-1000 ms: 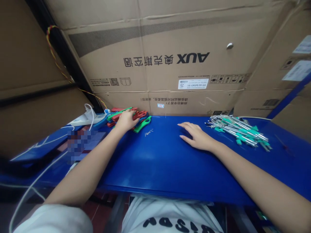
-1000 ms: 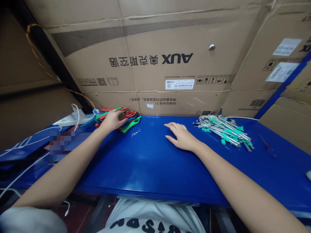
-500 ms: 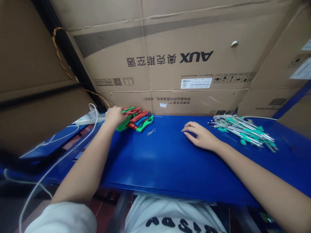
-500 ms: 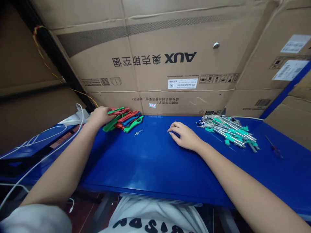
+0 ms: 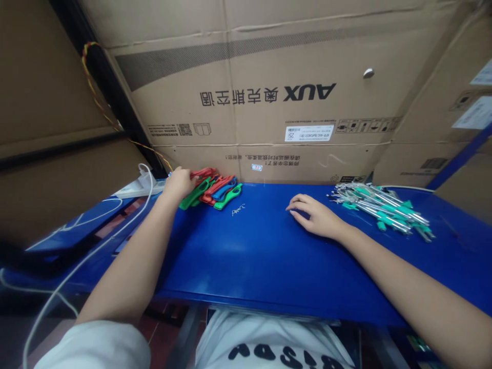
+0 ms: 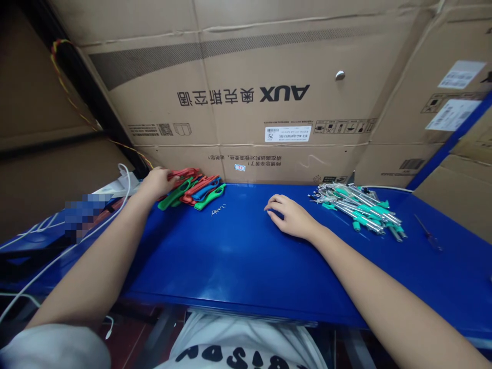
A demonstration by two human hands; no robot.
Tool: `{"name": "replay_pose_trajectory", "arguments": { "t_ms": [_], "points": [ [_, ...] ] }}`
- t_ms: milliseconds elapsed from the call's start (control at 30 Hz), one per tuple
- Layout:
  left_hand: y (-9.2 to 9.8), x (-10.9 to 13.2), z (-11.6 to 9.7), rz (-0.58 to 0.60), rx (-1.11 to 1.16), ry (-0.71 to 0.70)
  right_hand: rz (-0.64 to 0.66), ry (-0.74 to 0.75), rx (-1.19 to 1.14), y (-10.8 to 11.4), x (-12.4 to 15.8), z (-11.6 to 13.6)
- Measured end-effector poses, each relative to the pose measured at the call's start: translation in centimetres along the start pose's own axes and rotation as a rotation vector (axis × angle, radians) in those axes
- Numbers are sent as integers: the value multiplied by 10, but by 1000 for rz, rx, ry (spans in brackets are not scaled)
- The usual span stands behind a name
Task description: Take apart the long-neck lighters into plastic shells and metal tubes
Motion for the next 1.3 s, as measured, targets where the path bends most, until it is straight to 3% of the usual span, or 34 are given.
{"name": "replay_pose_trajectory", "arguments": {
  "t_ms": [133, 167, 200, 300, 333, 367, 400, 467, 567, 667, 900, 1300],
  "points": [
    [11, 24, -40, -81, 119, -94, -72, -54, 35, 11, -3, 6],
    [10, 36, -56, -46, 284, -159, -107, -88, 25, 16, -4, 9],
    [7, 49, -74, 60, 470, -228, -132, -117, 7, 21, -5, 13],
    [-15, 94, -126, 643, 852, -342, -56, -93, -47, 30, -6, 23],
    [-24, 107, -139, 775, 890, -350, 25, -49, -61, 31, -5, 26],
    [-33, 116, -148, 827, 914, -346, 114, -8, -80, 30, -3, 27],
    [-42, 123, -154, 803, 932, -358, 192, 14, -104, 29, -1, 27],
    [-56, 127, -157, 628, 924, -453, 288, -6, -146, 24, 7, 24],
    [-71, 123, -148, 428, 857, -691, 302, -88, -137, 17, 17, 16],
    [-80, 117, -139, 427, 843, -786, 278, -120, -90, 14, 21, 8],
    [-87, 117, -139, 396, 813, -772, 298, -140, -167, 23, 19, 1],
    [-84, 117, -140, 395, 834, -727, 107, -196, -72, 24, 18, -8]
  ]
}}
Point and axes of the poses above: each hand's wrist, its own x-axis away from the middle knuckle, its own y-axis out of the back of the hand, z = x × y, the point moved 1 cm from there along -x, towards the middle knuckle, and after that the axes turned 11 degrees about x, right-handed, at the moved point
